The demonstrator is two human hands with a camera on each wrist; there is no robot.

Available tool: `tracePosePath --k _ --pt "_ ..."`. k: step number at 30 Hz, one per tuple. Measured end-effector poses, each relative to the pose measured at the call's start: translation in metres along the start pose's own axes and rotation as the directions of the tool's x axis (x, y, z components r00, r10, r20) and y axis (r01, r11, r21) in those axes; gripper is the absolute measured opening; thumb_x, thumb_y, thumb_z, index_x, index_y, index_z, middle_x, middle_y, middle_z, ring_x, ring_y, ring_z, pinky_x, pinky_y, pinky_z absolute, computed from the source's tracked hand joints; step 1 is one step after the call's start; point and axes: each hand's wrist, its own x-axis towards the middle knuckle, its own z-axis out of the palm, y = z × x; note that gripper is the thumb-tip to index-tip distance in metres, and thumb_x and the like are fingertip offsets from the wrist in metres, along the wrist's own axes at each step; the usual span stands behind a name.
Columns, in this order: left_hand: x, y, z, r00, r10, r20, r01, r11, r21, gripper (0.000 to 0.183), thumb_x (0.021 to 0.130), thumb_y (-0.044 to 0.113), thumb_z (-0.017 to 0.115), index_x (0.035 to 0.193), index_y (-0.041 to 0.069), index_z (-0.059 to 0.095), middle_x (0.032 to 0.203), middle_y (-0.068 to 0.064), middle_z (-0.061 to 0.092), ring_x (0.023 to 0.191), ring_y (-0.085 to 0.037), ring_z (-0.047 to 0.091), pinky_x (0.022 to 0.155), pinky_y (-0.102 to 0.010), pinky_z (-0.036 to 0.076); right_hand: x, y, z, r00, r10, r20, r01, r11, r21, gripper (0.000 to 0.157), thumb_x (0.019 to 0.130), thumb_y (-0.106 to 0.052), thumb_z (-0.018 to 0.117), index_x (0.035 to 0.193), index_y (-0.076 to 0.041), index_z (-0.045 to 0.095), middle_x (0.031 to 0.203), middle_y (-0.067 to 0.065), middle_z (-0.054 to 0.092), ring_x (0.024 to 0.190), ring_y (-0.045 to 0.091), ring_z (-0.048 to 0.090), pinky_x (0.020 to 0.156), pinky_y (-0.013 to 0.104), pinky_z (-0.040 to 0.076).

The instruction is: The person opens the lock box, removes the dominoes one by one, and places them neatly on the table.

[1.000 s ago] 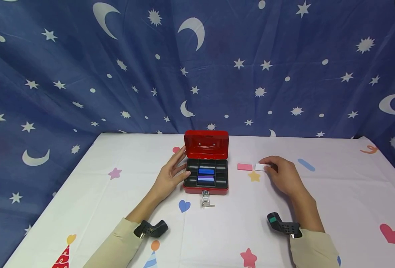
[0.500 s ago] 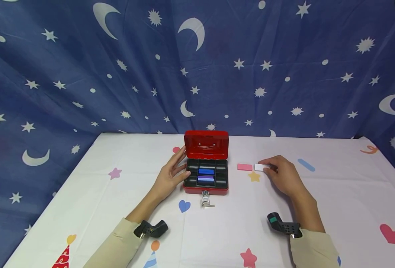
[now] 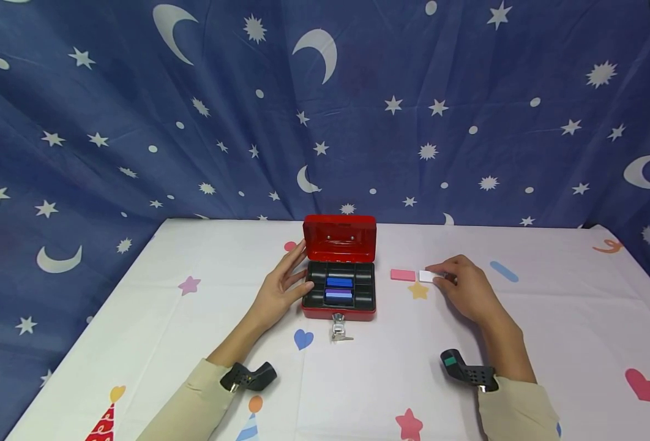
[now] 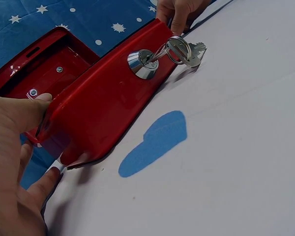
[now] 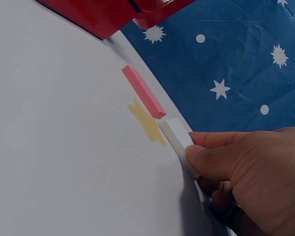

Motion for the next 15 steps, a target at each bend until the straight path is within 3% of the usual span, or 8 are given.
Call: tracePosePath --k 7,15 --pt "0.0002 0.0003 0.0000 1.000 -0.001 -0.001 0.001 1.000 0.002 0.074 0.088 -0.002 0.064 0.151 0.006 0.026 0.155 -0.010 0.024 0.138 -0.028 0.031 0.104 -0.051 0.036 -0.0001 -0.0007 -0.0003 1.000 0.009 0.014 -0.009 1.000 0.001 0.026 0.088 -0.001 0.065 0.114 0.001 0.068 0.105 0.020 0.053 0.087 0.033 0.051 0.074 0.047 0.044" --pt "-0.0001 0.0002 0.0002 1.000 -0.006 -0.006 0.006 1.000 0.007 0.074 0.088 -0.002 0.064 0.151 0.007 0.027 0.155 -0.010 0.025 0.137 -0.028 0.032 0.104 -0.051 0.036 -0.0001 -0.0013 -0.0013 1.000 0.012 0.020 -0.012 1.000 -0.002 0.027 0.089 -0.002 0.065 0.115 0.000 0.068 0.104 0.020 0.054 0.085 0.031 0.049 0.071 0.043 0.043"
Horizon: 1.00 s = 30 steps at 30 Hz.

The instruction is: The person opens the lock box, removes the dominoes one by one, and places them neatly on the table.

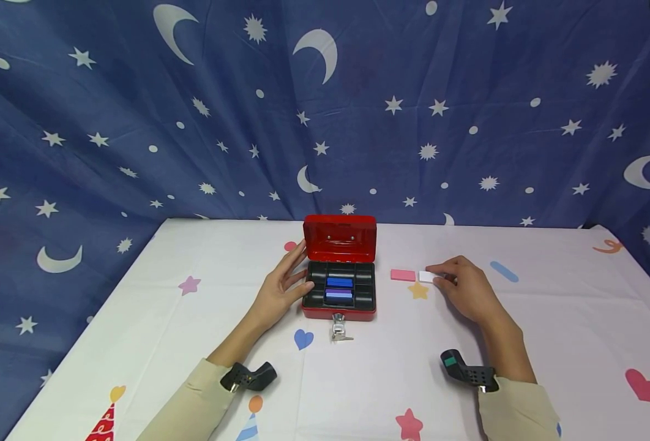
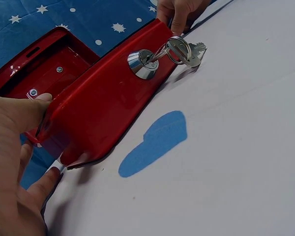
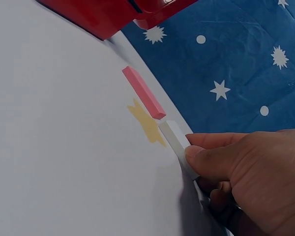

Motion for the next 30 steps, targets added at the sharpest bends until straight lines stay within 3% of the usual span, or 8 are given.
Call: tracePosePath --k 23,30 --pt "0.0003 -0.0014 0.0002 1.000 0.015 -0.003 -0.015 1.000 -0.006 0.074 0.088 -0.004 0.064 0.151 0.007 0.027 0.155 -0.010 0.025 0.137 -0.031 0.032 0.103 -0.053 0.036 -0.0005 -0.0012 -0.0005 1.000 0.012 0.003 -0.012 1.000 -0.002 0.028 0.089 0.001 0.062 0.116 -0.001 0.068 0.107 0.021 0.054 0.090 0.035 0.051 0.077 0.050 0.045" --pt "-0.0002 -0.0001 0.0001 1.000 0.009 -0.001 -0.009 1.000 -0.005 0.074 0.088 -0.003 0.064 0.151 0.007 0.027 0.155 -0.010 0.025 0.137 -0.032 0.032 0.103 -0.053 0.036 -0.0004 -0.0041 -0.0015 1.000 0.009 -0.020 -0.009 1.000 -0.005 0.027 0.088 0.000 0.063 0.115 -0.001 0.068 0.107 0.021 0.054 0.085 0.031 0.048 0.071 0.042 0.042"
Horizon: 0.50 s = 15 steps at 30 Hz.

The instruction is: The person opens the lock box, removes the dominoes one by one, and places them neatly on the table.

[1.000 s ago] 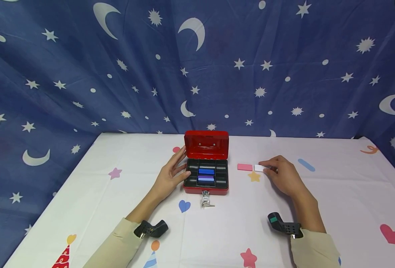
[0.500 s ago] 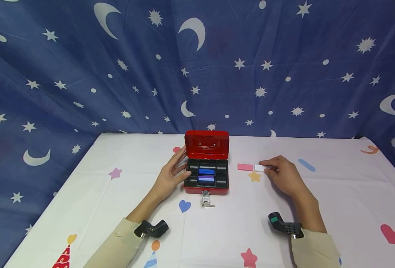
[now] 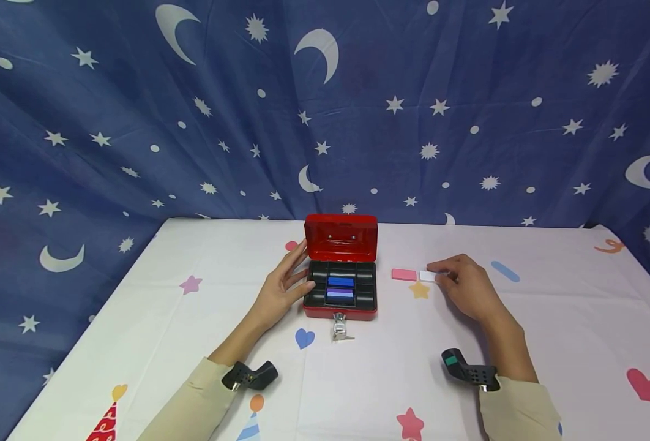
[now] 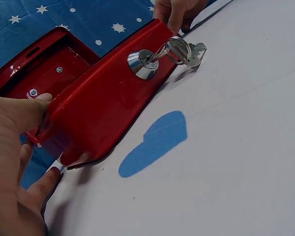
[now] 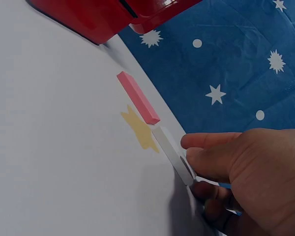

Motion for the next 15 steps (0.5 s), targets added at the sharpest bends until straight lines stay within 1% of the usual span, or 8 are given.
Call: tracePosePath --k 3,7,12,15 --pt "0.000 0.000 0.000 1.000 -0.001 0.002 0.001 1.000 0.000 0.074 0.088 -0.002 0.064 0.151 0.007 0.027 0.155 -0.009 0.025 0.137 -0.031 0.031 0.103 -0.052 0.036 0.000 -0.002 -0.002 1.000 -0.010 -0.024 0.010 1.000 -0.005 0.027 0.088 -0.001 0.063 0.114 -0.001 0.068 0.104 0.020 0.055 0.082 0.029 0.047 0.066 0.037 0.040" --pt "0.001 -0.001 0.000 1.000 0.005 0.004 -0.005 1.000 -0.001 0.074 0.088 -0.002 0.064 0.151 0.006 0.026 0.155 -0.010 0.024 0.138 -0.031 0.031 0.103 -0.053 0.036 0.000 -0.006 -0.007 0.997 -0.044 -0.062 0.044 0.999 -0.002 0.026 0.088 -0.005 0.065 0.114 -0.002 0.068 0.102 0.018 0.056 0.077 0.025 0.046 0.058 0.032 0.037" --pt "0.001 -0.001 0.000 1.000 0.011 0.004 -0.011 1.000 -0.002 0.074 0.087 -0.003 0.065 0.150 0.003 0.026 0.155 -0.012 0.024 0.137 -0.032 0.031 0.104 -0.053 0.036 -0.001 -0.013 -0.013 0.993 -0.075 -0.088 0.077 0.997 0.009 0.025 0.090 -0.009 0.065 0.115 -0.006 0.069 0.105 0.016 0.058 0.076 0.024 0.046 0.056 0.029 0.038" --pt "0.000 -0.001 0.000 1.000 0.010 0.003 -0.010 1.000 -0.002 0.074 0.087 -0.004 0.065 0.150 0.004 0.026 0.155 -0.012 0.024 0.137 -0.032 0.031 0.104 -0.053 0.036 0.000 -0.016 -0.015 0.991 -0.090 -0.103 0.092 0.996 0.016 0.025 0.091 -0.011 0.066 0.115 -0.007 0.069 0.107 0.016 0.058 0.077 0.023 0.046 0.056 0.030 0.038"
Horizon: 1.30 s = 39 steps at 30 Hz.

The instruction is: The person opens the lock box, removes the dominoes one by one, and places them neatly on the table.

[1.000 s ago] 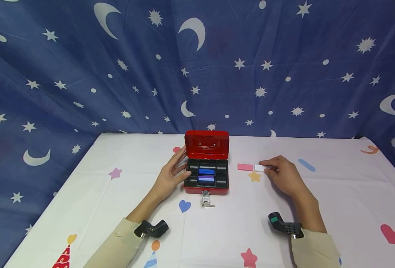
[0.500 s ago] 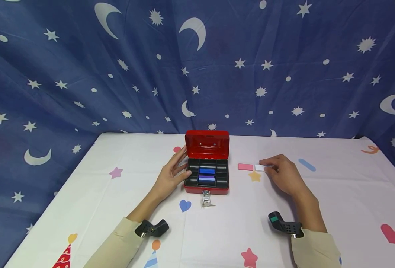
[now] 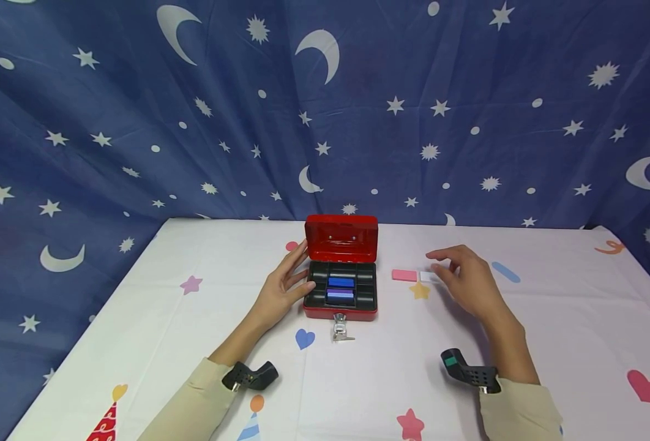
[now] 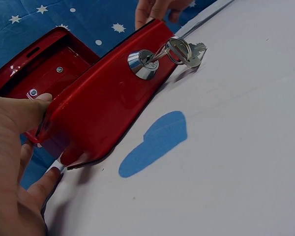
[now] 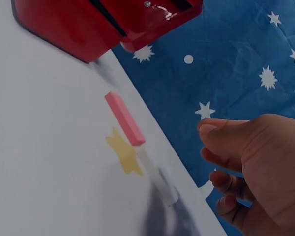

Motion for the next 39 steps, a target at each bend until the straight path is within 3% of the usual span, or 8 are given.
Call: tracePosePath --k 8,15,39 --pt "0.000 -0.001 0.000 1.000 -0.002 0.001 0.002 1.000 0.001 0.074 0.087 -0.003 0.065 0.150 0.004 0.026 0.155 -0.012 0.024 0.137 -0.032 0.031 0.104 -0.053 0.036 0.003 -0.010 0.003 0.997 -0.036 -0.068 0.037 0.999 0.024 0.023 0.088 -0.009 0.068 0.112 -0.008 0.069 0.104 0.013 0.059 0.077 0.021 0.048 0.059 0.033 0.039" --pt "-0.001 -0.001 0.000 1.000 -0.003 0.005 0.003 1.000 -0.007 0.074 0.088 -0.002 0.064 0.151 0.005 0.026 0.155 -0.011 0.024 0.137 -0.030 0.032 0.104 -0.053 0.036 0.004 -0.022 0.005 0.997 -0.067 -0.048 0.068 0.997 0.033 0.024 0.089 -0.009 0.068 0.113 -0.009 0.069 0.096 0.009 0.060 0.076 0.020 0.049 0.063 0.023 0.042" --pt "0.000 0.002 0.000 1.000 -0.013 0.005 0.013 1.000 -0.001 0.074 0.088 -0.002 0.064 0.151 0.004 0.026 0.155 -0.012 0.024 0.137 -0.031 0.031 0.104 -0.052 0.036 0.008 -0.066 0.026 0.980 -0.192 -0.055 0.196 0.977 0.079 0.024 0.085 -0.008 0.072 0.109 -0.010 0.070 0.090 0.001 0.064 0.073 0.015 0.048 0.058 0.026 0.043"
